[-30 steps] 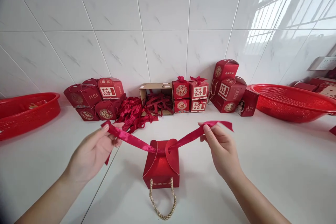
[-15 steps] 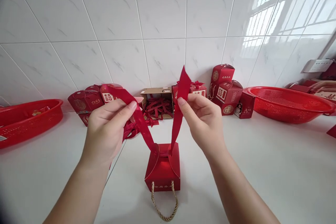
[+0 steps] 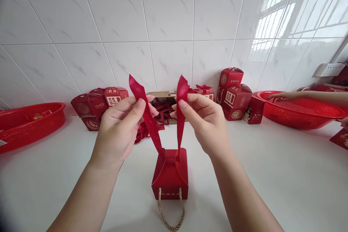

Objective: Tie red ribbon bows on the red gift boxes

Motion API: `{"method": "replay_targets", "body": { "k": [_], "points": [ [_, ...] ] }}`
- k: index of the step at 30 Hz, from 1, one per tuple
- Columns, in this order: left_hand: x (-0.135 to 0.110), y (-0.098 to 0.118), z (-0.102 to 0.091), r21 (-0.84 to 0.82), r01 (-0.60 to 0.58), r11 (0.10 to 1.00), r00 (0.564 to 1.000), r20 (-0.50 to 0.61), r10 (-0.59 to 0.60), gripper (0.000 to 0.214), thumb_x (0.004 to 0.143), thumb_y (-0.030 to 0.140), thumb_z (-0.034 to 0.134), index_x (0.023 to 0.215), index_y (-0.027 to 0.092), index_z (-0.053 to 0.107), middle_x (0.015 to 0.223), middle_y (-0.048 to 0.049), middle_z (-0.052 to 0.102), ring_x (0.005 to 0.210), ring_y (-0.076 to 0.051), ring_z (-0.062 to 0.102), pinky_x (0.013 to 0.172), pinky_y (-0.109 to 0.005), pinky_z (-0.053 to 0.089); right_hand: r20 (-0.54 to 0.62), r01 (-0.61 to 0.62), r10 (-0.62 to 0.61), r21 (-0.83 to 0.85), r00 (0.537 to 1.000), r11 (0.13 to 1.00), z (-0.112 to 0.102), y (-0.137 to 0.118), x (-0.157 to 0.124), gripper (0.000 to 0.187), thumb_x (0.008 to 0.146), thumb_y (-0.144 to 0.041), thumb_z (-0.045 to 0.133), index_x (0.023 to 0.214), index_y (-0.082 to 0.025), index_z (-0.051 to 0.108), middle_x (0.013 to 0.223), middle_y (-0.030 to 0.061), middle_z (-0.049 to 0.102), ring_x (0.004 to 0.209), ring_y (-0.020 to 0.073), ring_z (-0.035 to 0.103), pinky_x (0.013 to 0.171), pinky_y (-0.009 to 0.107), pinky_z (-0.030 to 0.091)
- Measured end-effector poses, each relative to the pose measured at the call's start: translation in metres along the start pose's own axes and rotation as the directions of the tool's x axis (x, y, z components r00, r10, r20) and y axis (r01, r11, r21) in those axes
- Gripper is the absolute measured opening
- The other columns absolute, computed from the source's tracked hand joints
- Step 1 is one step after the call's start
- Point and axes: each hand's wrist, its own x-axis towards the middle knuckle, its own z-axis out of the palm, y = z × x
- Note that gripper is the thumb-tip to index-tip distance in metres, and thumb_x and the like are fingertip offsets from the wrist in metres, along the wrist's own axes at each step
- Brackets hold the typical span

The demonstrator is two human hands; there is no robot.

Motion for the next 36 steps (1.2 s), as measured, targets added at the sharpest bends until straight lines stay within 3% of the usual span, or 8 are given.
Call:
{"method": "replay_targets", "body": {
  "k": [5, 15, 19, 24, 28, 31, 33, 36],
  "points": [
    [-0.002, 0.006, 0.003, 0.037, 0.079, 0.996, 0.989, 0.120, -0.083, 0.038, 0.082, 0.029, 0.068, 0.117, 0.024, 0.054, 0.067, 0.0032, 0.068, 0.068, -0.015, 0.068, 0.070, -0.028, 0.056, 0.104, -0.025, 0.034, -0.090, 0.994, 0.996, 0.009, -0.007, 0.005, 0.010, 0.085, -0.021, 0.060, 0.087, -0.019, 0.069, 0.063, -0.0030, 0.059, 0.050, 0.0074, 0.052, 0.047, 0.021, 0.044],
    [-0.005, 0.006, -0.009, 0.125, 0.320, 0.939, 0.898, 0.276, -0.343, 0.061, 0.077, 0.025, 0.072, 0.131, 0.027, 0.042, 0.080, 0.0014, 0.066, 0.077, -0.017, 0.068, 0.071, -0.030, 0.054, 0.442, -0.142, 0.075, 0.119, 0.894, 0.983, 0.002, 0.017, -0.005, 0.022, 0.093, -0.032, 0.052, 0.084, -0.017, 0.065, 0.068, -0.0002, 0.055, 0.058, 0.0085, 0.045, 0.052, 0.024, 0.037],
    [-0.007, -0.001, -0.018, -0.021, 0.460, 0.887, 0.822, 0.387, -0.417, 0.044, 0.082, 0.022, 0.065, 0.122, 0.021, 0.048, 0.075, 0.0024, 0.061, 0.071, -0.018, 0.068, 0.073, -0.033, 0.051, 0.474, 0.092, -0.060, -0.046, 0.879, 0.995, -0.007, 0.025, -0.009, 0.019, 0.096, -0.028, 0.047, 0.090, -0.019, 0.063, 0.075, 0.0018, 0.057, 0.068, 0.0122, 0.052, 0.060, 0.028, 0.045],
    [-0.009, -0.009, -0.022, -0.058, 0.525, 0.849, 0.819, 0.307, -0.485, 0.030, 0.080, 0.019, 0.065, 0.107, 0.018, 0.054, 0.075, 0.0013, 0.061, 0.071, -0.015, 0.064, 0.069, -0.028, 0.049, 0.624, 0.660, -0.351, -0.372, 0.698, 0.652, -0.018, 0.027, -0.015, 0.030, 0.096, -0.011, 0.035, 0.106, -0.021, 0.061, 0.097, 0.0081, 0.063, 0.088, 0.0163, 0.059, 0.072, 0.030, 0.051],
    [-0.014, -0.013, -0.018, -0.021, 0.520, 0.854, 0.824, 0.277, -0.495, 0.026, 0.080, 0.021, 0.063, 0.106, 0.019, 0.058, 0.084, -0.0022, 0.063, 0.079, -0.015, 0.061, 0.067, -0.026, 0.047, 0.617, 0.754, -0.434, -0.514, 0.656, 0.409, -0.019, 0.034, -0.020, 0.032, 0.093, -0.006, 0.037, 0.105, -0.020, 0.063, 0.092, 0.0080, 0.065, 0.076, 0.0163, 0.057, 0.066, 0.032, 0.048],
    [-0.019, -0.016, -0.014, 0.131, 0.364, 0.922, 0.891, 0.238, -0.385, 0.030, 0.085, 0.028, 0.058, 0.114, 0.021, 0.056, 0.081, -0.0019, 0.064, 0.077, -0.015, 0.061, 0.067, -0.026, 0.047, 0.568, 0.732, -0.461, -0.526, 0.681, 0.433, -0.016, 0.040, -0.025, 0.032, 0.091, -0.005, 0.042, 0.110, -0.021, 0.062, 0.100, 0.0089, 0.066, 0.083, 0.0183, 0.059, 0.071, 0.034, 0.048],
    [-0.022, -0.017, -0.015, 0.334, 0.112, 0.936, 0.971, 0.165, -0.175, 0.033, 0.087, 0.032, 0.056, 0.118, 0.022, 0.057, 0.080, -0.0026, 0.066, 0.074, -0.016, 0.060, 0.066, -0.025, 0.046, 0.446, 0.644, -0.464, -0.516, 0.765, 0.566, -0.015, 0.042, -0.029, 0.031, 0.091, -0.008, 0.044, 0.111, -0.023, 0.062, 0.106, 0.0093, 0.065, 0.092, 0.0203, 0.061, 0.076, 0.035, 0.049],
    [-0.025, -0.017, -0.029, 0.661, -0.195, 0.725, 0.979, 0.086, 0.186, 0.028, 0.085, 0.032, 0.056, 0.110, 0.022, 0.064, 0.077, -0.0025, 0.064, 0.069, -0.015, 0.056, 0.068, -0.025, 0.045, 0.128, 0.359, -0.345, -0.519, 0.930, 0.776, -0.025, 0.041, -0.041, 0.022, 0.093, -0.019, 0.046, 0.104, -0.022, 0.064, 0.100, 0.0082, 0.066, 0.093, 0.0212, 0.062, 0.078, 0.034, 0.049]
  ]
}}
